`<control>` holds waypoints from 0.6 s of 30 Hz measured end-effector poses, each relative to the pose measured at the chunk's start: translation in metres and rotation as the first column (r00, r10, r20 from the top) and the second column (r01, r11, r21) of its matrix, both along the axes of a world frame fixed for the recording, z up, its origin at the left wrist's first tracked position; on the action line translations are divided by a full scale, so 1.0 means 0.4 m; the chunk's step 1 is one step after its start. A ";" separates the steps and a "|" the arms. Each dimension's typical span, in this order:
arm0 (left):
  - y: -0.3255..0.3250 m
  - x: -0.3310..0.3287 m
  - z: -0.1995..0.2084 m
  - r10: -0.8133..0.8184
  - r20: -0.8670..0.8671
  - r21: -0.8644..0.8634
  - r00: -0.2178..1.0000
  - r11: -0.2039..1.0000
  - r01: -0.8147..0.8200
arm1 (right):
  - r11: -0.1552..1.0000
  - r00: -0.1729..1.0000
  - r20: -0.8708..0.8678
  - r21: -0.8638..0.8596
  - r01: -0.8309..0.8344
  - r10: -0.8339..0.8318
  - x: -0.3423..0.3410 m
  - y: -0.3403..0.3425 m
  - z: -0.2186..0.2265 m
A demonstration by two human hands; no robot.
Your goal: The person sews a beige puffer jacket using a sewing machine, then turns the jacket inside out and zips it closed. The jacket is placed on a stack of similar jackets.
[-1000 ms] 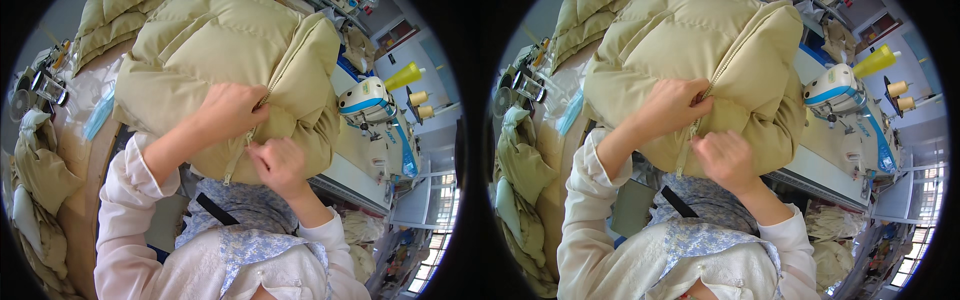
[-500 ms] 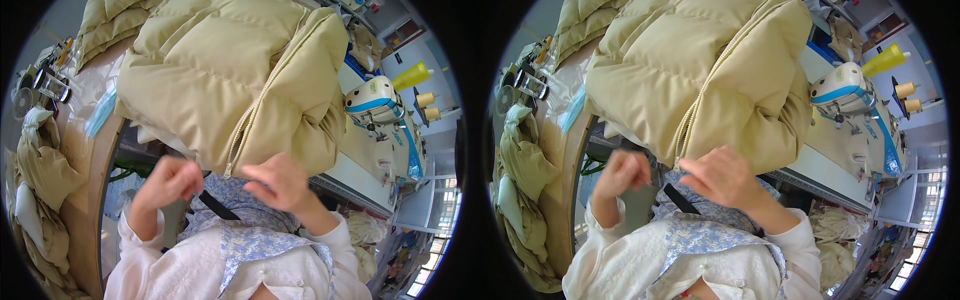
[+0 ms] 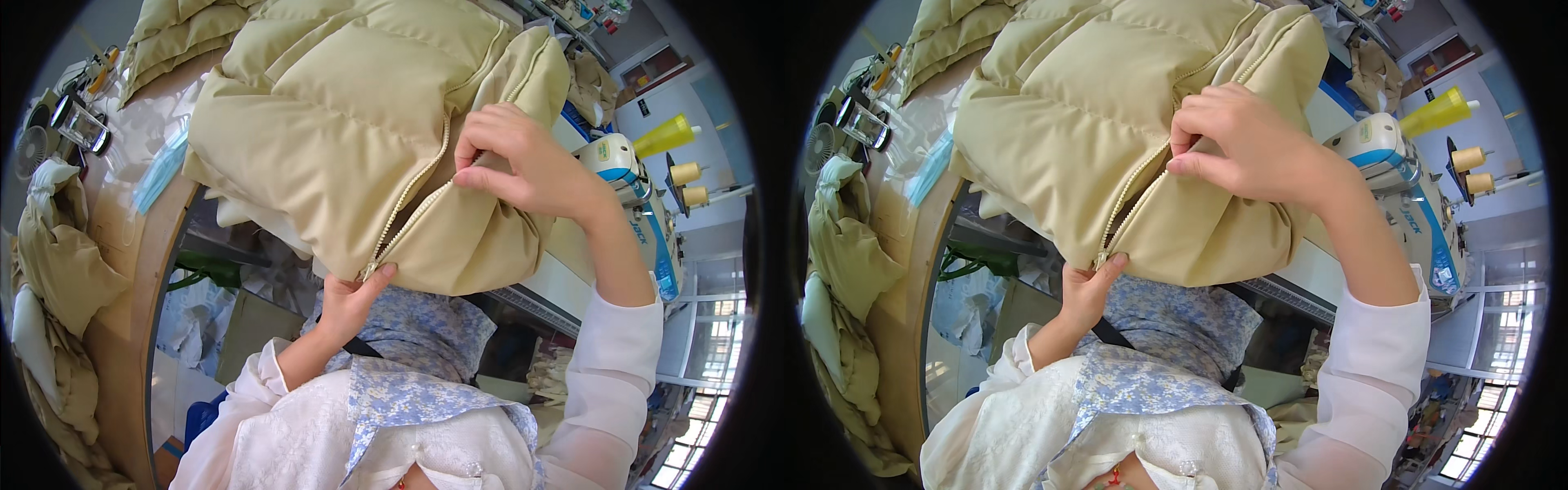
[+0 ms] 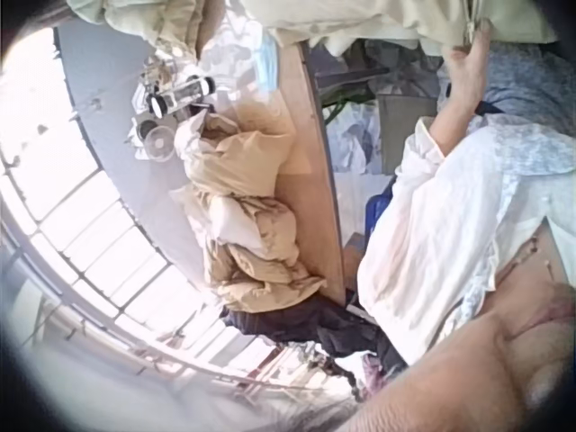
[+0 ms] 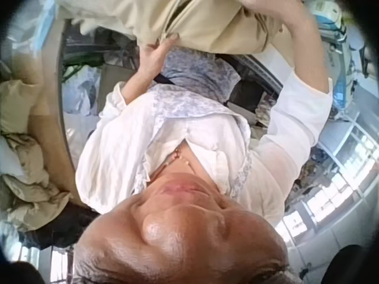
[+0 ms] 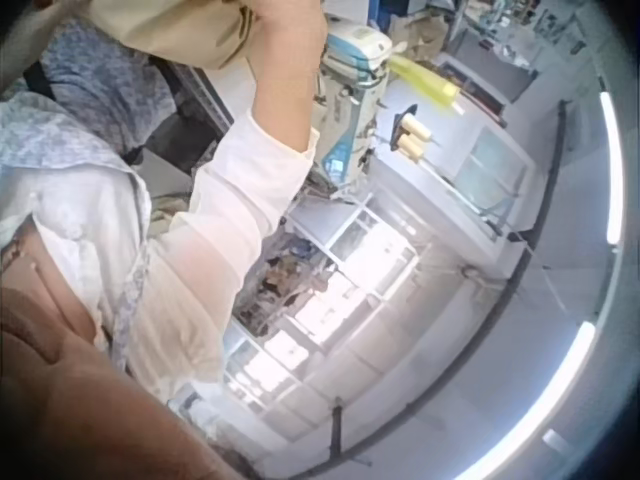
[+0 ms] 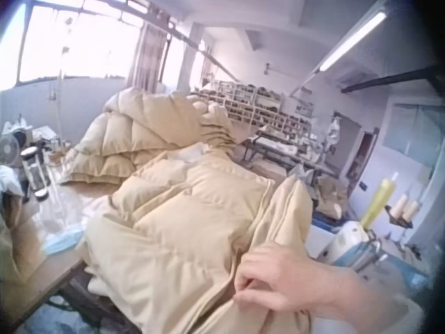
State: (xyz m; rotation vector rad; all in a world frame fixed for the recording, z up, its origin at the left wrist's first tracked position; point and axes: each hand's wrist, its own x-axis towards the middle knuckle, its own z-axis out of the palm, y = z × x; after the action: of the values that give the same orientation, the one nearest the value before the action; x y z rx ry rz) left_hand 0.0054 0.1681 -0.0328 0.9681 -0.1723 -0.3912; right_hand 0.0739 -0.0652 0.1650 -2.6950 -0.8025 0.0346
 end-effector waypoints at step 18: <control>-0.001 -0.003 0.011 -0.022 0.051 -0.045 0.998 0.999 0.025 | 0.996 0.991 -0.124 -0.059 -0.062 0.054 -0.013 0.053 0.019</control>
State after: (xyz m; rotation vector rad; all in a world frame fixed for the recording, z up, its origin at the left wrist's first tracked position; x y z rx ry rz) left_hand 0.0042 0.1678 -0.0285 0.9323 -0.2374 -0.3833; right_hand 0.0686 -0.0438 0.1727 -2.6969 -0.8547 0.2406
